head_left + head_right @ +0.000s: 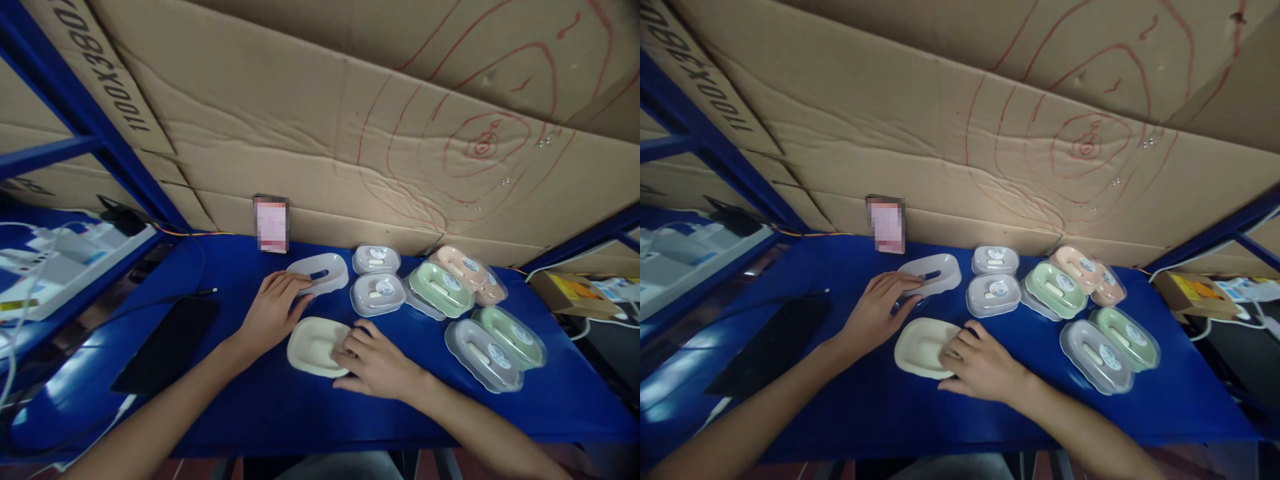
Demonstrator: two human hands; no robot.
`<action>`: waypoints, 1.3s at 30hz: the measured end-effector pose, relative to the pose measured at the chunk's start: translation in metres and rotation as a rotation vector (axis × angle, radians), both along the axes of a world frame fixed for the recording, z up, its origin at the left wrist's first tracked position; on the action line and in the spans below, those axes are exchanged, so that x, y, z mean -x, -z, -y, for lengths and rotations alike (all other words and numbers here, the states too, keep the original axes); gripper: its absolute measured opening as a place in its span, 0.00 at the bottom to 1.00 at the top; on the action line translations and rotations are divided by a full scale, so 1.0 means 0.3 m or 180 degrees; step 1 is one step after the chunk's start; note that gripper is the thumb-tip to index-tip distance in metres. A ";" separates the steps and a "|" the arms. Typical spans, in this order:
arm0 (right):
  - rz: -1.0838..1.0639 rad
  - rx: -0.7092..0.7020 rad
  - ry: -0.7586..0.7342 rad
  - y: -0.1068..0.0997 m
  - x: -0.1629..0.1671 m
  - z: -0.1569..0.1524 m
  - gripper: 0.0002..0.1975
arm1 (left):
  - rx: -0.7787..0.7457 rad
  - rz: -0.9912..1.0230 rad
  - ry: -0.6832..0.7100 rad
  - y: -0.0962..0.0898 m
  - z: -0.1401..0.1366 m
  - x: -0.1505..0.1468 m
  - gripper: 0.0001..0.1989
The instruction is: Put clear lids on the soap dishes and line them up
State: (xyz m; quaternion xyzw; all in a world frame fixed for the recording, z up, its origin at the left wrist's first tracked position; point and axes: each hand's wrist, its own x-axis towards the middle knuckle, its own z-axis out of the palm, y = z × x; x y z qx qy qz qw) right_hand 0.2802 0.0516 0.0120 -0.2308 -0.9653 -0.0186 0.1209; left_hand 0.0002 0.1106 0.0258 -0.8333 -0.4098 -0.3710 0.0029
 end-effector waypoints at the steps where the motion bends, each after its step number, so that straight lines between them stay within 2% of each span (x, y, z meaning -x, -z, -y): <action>1: 0.0003 -0.0009 0.0059 -0.013 -0.016 -0.009 0.21 | 0.0012 0.0008 0.0100 -0.009 0.008 -0.002 0.05; 4: -0.0298 -0.0123 0.0185 -0.068 -0.074 -0.030 0.16 | 0.0073 -0.0119 0.0629 -0.037 0.046 -0.012 0.05; 8: -0.1431 -0.0320 0.0212 -0.159 -0.132 -0.022 0.15 | 0.0247 -0.0384 0.1314 -0.045 0.106 -0.042 0.05; 9: -0.1511 -0.0311 0.0244 -0.174 -0.133 -0.015 0.15 | 0.0284 -0.0424 0.1410 -0.040 0.117 -0.051 0.04; 11: -0.1239 -0.0270 0.0297 -0.183 -0.118 0.000 0.20 | 0.0313 -0.0515 0.1543 -0.023 0.131 -0.067 0.02; 13: -0.0688 -0.0206 0.0296 -0.158 -0.089 0.008 0.29 | 0.0282 -0.0632 0.1593 -0.006 0.134 -0.076 0.02; 15: -0.0274 -0.0155 0.0288 -0.112 -0.063 0.009 0.32 | 0.0239 -0.0721 0.1560 0.007 0.131 -0.076 0.02; 20: -0.0188 -0.0211 0.0272 -0.022 -0.042 -0.004 0.22 | 0.0491 -0.0705 0.1476 0.011 0.117 -0.059 0.04; 26: -0.0444 -0.0208 0.0165 -0.013 -0.031 -0.011 0.17 | 0.0737 -0.1000 0.1440 0.000 0.116 -0.056 0.13; 31: -0.0363 -0.0247 0.0224 0.002 -0.020 -0.021 0.19 | 0.0808 -0.1014 0.1428 0.000 0.098 -0.050 0.11; 39: -0.0698 -0.0341 0.0257 0.005 -0.019 -0.028 0.17 | 0.0843 -0.0813 0.1424 0.003 0.071 -0.025 0.12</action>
